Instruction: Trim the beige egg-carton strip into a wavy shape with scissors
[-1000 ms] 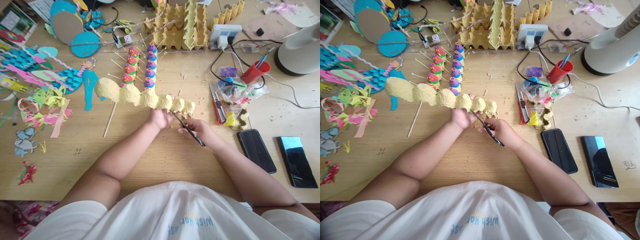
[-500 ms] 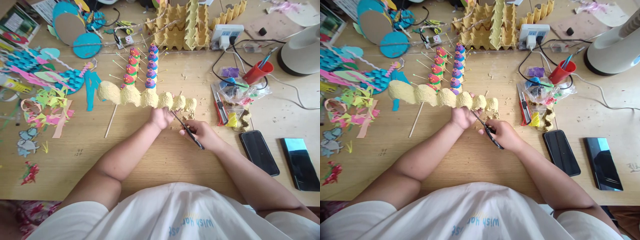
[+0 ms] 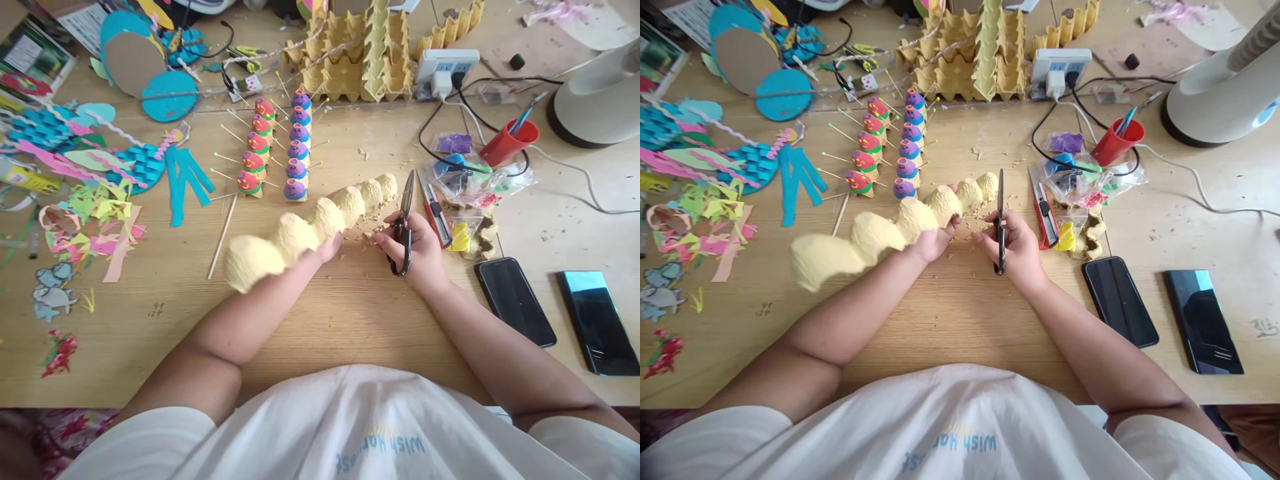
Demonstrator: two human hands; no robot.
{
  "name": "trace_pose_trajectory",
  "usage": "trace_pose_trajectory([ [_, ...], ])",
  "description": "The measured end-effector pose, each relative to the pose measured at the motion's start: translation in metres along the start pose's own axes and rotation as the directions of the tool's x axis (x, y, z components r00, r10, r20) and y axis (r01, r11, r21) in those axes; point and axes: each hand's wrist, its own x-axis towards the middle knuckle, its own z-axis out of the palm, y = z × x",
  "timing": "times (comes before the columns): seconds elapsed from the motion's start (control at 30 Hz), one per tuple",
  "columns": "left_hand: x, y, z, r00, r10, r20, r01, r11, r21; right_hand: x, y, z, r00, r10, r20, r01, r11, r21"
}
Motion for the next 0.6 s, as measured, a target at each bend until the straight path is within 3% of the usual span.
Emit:
trace_pose_trajectory([
  [0.13,-0.01,0.0,-0.001,0.997,0.009,0.082,-0.015,0.998,0.063,0.006,0.004,0.001,0.999,-0.043,-0.006,0.043,0.993,0.107],
  [0.3,-0.013,-0.001,0.003,0.994,0.067,0.086,-0.068,0.998,0.017,0.007,0.006,0.0,0.998,-0.03,-0.058,0.038,0.989,0.145],
  [0.6,-0.011,0.001,-0.006,0.98,-0.065,0.189,0.073,0.997,-0.034,0.013,0.011,-0.003,0.991,-0.011,-0.132,0.038,0.978,0.203],
])
